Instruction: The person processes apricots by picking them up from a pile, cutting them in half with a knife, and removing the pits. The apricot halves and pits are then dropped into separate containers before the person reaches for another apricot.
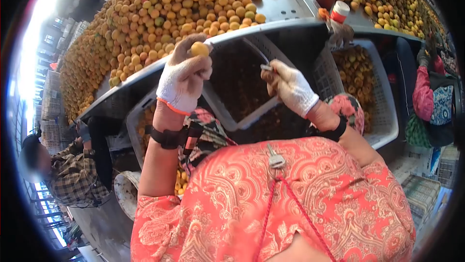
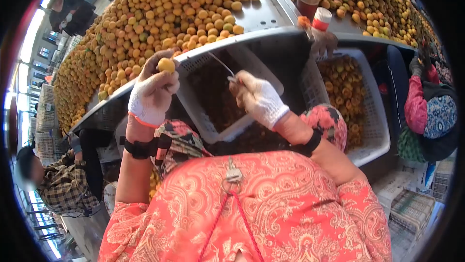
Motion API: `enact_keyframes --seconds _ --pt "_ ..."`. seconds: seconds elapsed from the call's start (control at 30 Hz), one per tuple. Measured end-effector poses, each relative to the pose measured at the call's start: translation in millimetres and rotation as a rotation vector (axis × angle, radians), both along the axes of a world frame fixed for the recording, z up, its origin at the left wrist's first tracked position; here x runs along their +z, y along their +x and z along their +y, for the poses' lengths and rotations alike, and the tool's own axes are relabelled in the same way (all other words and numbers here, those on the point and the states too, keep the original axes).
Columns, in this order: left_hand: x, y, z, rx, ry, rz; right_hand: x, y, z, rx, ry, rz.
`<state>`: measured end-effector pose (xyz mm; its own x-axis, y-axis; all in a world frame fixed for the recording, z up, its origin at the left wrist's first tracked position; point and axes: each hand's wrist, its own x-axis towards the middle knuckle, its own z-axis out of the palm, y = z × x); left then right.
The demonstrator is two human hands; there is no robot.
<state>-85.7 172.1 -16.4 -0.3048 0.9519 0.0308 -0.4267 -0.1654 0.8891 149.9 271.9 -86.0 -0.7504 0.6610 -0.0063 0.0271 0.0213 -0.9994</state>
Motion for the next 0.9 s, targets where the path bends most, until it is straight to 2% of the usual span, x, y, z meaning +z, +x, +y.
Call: enact_keyframes --seconds 0.07,0.13,0.17,0.2,0.27,0.43,0.53,0.9 --pt "6.9 23.6 -11.0 -0.013 0.006 -0.003 21.7 2.3 -14.2 0.003 0.017 -0.016" --pt "4.5 42.1 -19.1 -0.051 0.059 -0.104 30.2 1.3 -24.9 -0.063 0.185 0.185" --pt "4.9 49.0 -23.3 -0.067 0.063 -0.085 39.4 6.4 -32.2 -0.039 0.297 0.107" --pt "8.0 57.6 -27.1 -0.068 0.061 -0.1 50.3 10.3 -38.7 -0.039 0.295 0.091" --pt "19.6 73.7 -32.3 -0.02 0.071 0.03 66.1 16.0 -49.3 0.02 0.475 -0.076" --pt "38.9 84.1 -38.3 -0.013 0.029 0.19 80.2 22.9 -60.0 -0.005 0.408 -0.056" --pt "34.0 87.8 -38.1 -0.005 -0.006 0.157 76.0 25.3 -60.8 -0.027 0.433 0.004" --pt "20.1 94.6 -27.4 0.073 -0.065 0.182 66.4 26.2 -55.0 -0.034 0.449 -0.053"
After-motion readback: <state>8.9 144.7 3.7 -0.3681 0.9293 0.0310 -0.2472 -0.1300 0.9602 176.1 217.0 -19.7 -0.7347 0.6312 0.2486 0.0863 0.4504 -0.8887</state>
